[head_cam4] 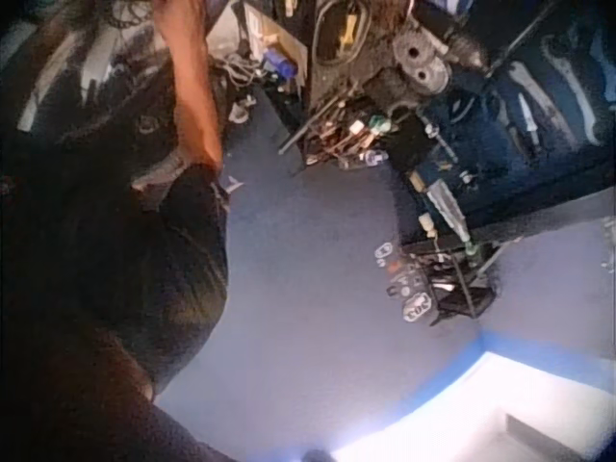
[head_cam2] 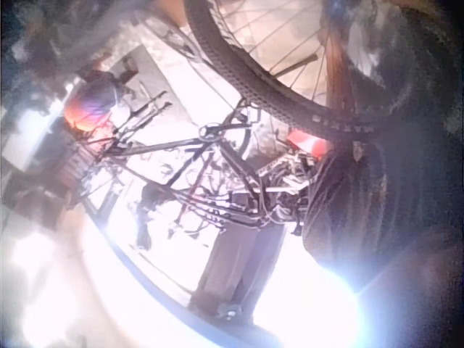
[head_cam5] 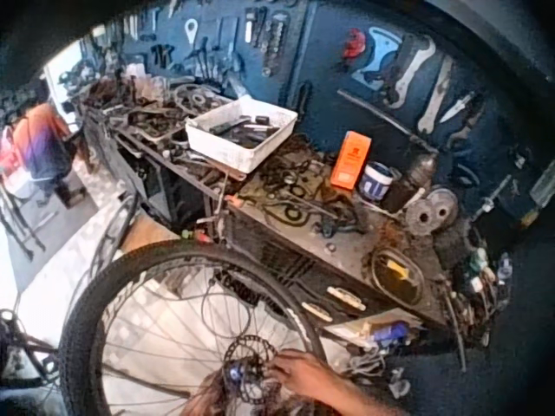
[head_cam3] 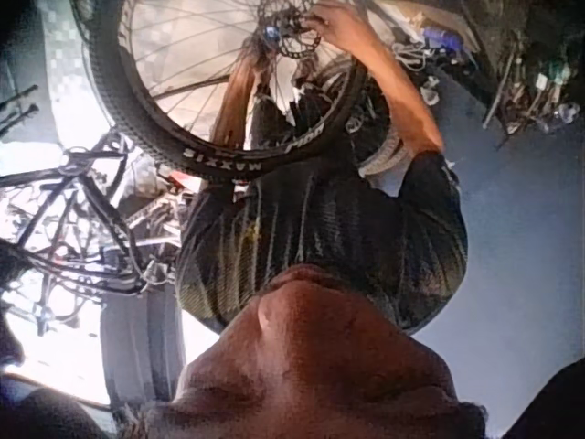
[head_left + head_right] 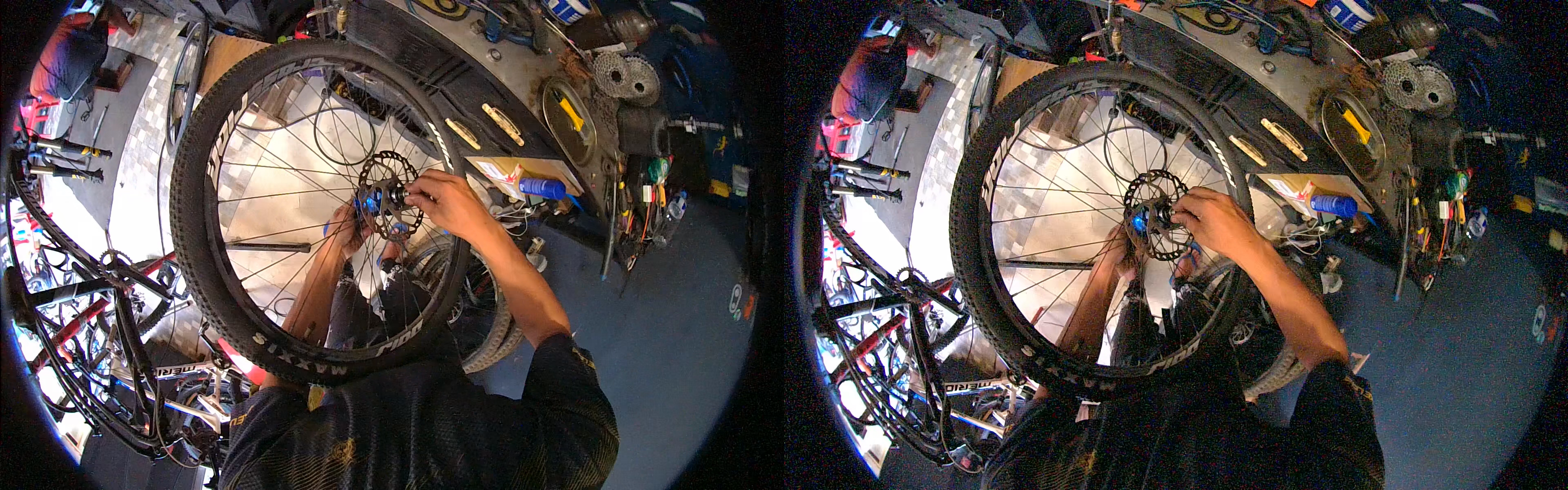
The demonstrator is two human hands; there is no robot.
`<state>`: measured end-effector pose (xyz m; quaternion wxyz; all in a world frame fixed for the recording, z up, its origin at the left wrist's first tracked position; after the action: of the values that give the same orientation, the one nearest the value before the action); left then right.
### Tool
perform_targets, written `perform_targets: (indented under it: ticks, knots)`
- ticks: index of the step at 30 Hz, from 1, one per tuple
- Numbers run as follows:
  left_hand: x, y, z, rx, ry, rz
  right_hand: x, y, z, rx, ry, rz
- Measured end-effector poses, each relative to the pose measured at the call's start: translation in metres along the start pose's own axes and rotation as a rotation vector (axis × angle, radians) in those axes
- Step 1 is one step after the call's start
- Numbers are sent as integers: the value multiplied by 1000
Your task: The person works on a bicycle wheel, using a T-wrench to adjust the hub and a rubber mallet to tap the rim. They repeatedly remove and reposition the wheel, retrieve tools from a drawer, and continue adjustments on the hub and spokes.
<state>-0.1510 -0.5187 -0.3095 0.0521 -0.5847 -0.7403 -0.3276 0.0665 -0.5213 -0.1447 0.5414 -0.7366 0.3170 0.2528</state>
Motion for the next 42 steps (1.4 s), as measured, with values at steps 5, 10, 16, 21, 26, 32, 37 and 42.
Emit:
perform_targets:
  ticks: [5,10,16,21,26,32,37,42]
  knots:
    - [-1,-13,9,-120,123,307,-3,-1,6,12,-30,-44]
    - [-17,-29,19,-257,-6,-60,-4,-1,7,16,-35,-54]
    - [-23,-35,26,-351,39,-82,-4,4,2,44,-64,-62]
    - [-31,-41,30,-282,23,-65,-8,4,1,42,-120,-108]
    - [-31,-40,27,-316,34,-141,-9,1,10,-60,-43,-119]
    - [-26,-31,17,-75,-64,-7,-16,1,12,-52,-6,-165]
    - [-20,-29,19,-233,-11,-135,-13,8,2,-24,14,-96]
    - [-18,-34,22,-201,-31,110,-10,11,0,83,-9,-78]
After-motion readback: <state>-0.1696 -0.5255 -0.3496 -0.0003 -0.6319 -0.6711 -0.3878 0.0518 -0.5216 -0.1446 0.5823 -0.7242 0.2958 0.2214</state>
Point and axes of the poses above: each hand's wrist, its own z-axis towards the middle knuckle, its own y-axis out of the palm, x = y × z, the point moved 3 cm from there along z, towards the middle knuckle, and after that the axes turned 7 degrees about y, right-handed, at the moved point
